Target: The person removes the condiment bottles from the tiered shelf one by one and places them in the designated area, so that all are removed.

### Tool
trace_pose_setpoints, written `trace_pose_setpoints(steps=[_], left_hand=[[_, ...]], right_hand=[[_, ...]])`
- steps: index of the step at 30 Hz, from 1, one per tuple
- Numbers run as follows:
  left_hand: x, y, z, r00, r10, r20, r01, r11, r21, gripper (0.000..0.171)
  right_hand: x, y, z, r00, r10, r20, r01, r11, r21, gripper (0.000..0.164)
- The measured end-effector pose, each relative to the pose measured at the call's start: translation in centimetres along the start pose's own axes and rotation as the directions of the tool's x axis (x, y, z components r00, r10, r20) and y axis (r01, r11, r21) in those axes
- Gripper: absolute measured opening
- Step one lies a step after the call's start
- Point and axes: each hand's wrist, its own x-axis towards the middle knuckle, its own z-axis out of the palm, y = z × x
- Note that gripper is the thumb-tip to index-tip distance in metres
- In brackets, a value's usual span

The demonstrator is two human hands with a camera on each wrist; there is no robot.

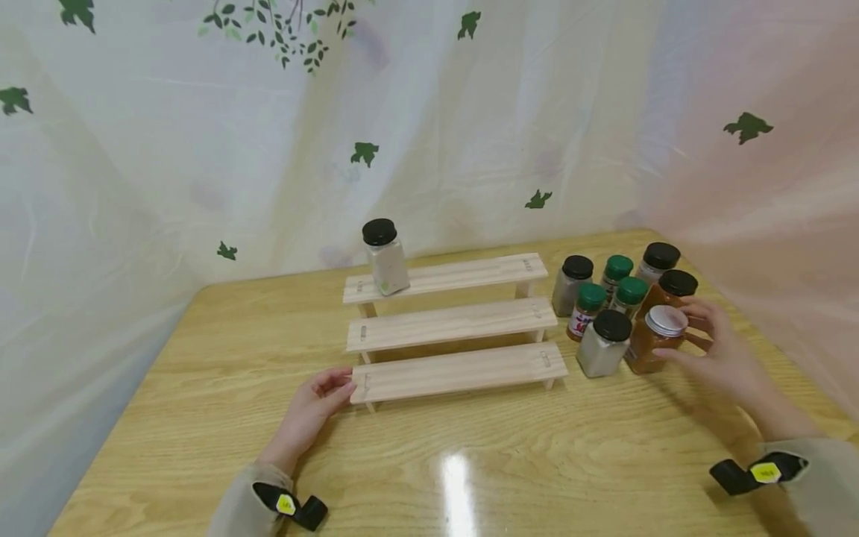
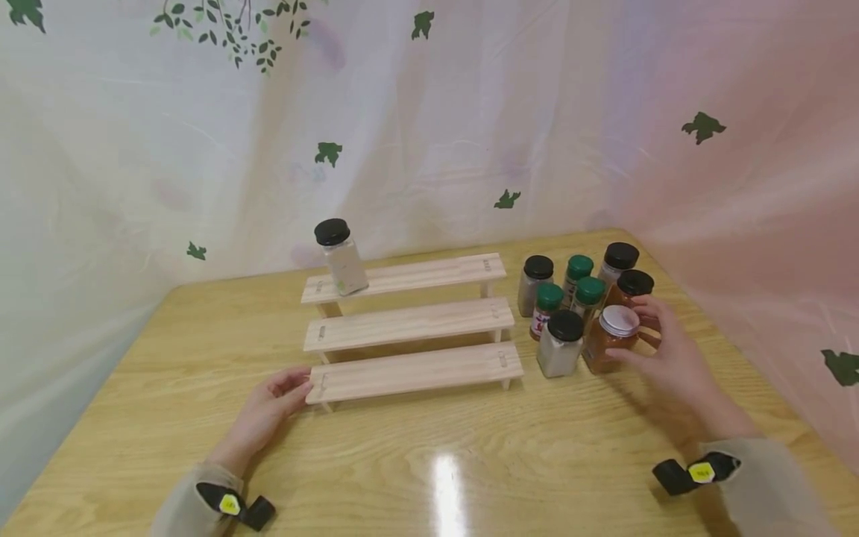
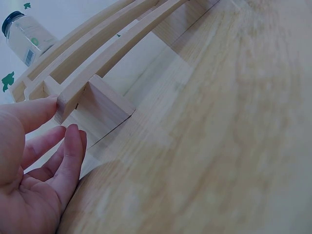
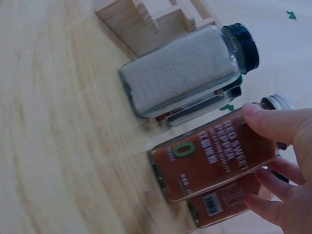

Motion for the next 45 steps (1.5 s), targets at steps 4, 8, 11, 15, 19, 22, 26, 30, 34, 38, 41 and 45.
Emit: trace_pose_setpoints(steps=[4,8,11,15,19,22,26,30,34,38,41,45], left_hand=[[0.1,0.0,0.0,1.0,0.004,0.001,-0.004,1.0,-0.001,0.037],[0.1,0.1,0.0,1.0,0.009,0.004,-0.009,1.0,0.006,0.037],[0.1,0.1,0.0,1.0,0.01,0.007,-0.01,1.0,0.002,0.037],[0.0,0.0,0.0,1.0,0.009,0.006,-0.009,1.0,-0.014,0.038],[0.0,-0.1,-0.1,1.0,0.008,0.007,-0.008,1.0,-0.025,0.038],[0.1,-0.1,-0.1,1.0,0.008,0.007,-0.008,0.999,-0.031,0.038],[0.0,-0.1,-0.1,1.0,0.003,0.006,-0.003,0.999,-0.033,0.038],[0.0,0.0,-0.1,1.0,0.004,0.007,-0.003,0.999,-0.033,0.038],[-0.1,0.0,-0.1,1.0,0.01,0.014,-0.009,1.0,-0.014,0.039],[-0.2,0.0,-0.1,1.0,0.013,0.021,-0.013,1.0,-0.004,0.039],[-0.2,0.0,-0.1,1.0,0.015,0.021,-0.015,1.0,-0.006,0.039],[-0.1,0.0,-0.2,1.0,0.016,0.022,-0.016,1.0,-0.009,0.039]], right_hand=[[0.3,-0.5,-0.7,0.997,-0.061,-0.049,0.063,0.997,0.043,0.078],[0.5,-1.3,-1.3,0.985,-0.127,-0.113,0.139,0.985,0.105,0.076],[1.0,0.8,-1.5,0.979,-0.114,-0.166,0.133,0.985,0.108,0.074],[1.2,2.0,-1.4,0.976,-0.053,-0.21,0.072,0.994,0.086,0.071],[0.7,-3.4,-0.5,0.957,-0.171,-0.236,0.228,0.944,0.24,0.052],[0.5,-6.4,0.7,0.916,-0.325,-0.237,0.383,0.883,0.272,0.046],[0.3,-8.1,2.5,0.892,-0.409,-0.192,0.437,0.889,0.139,0.052],[0.3,-9.4,4.4,0.893,-0.428,-0.141,0.446,0.884,0.141,0.06],[0.5,-10.1,6.0,0.894,-0.436,-0.106,0.449,0.872,0.198,0.063],[0.6,-10.5,7.2,0.9,-0.427,-0.087,0.435,0.874,0.218,0.062],[0.8,-11.0,8.1,0.902,-0.427,-0.066,0.431,0.876,0.218,0.058],[1.4,-11.7,9.3,0.89,-0.453,-0.053,0.45,0.854,0.26,0.056]])
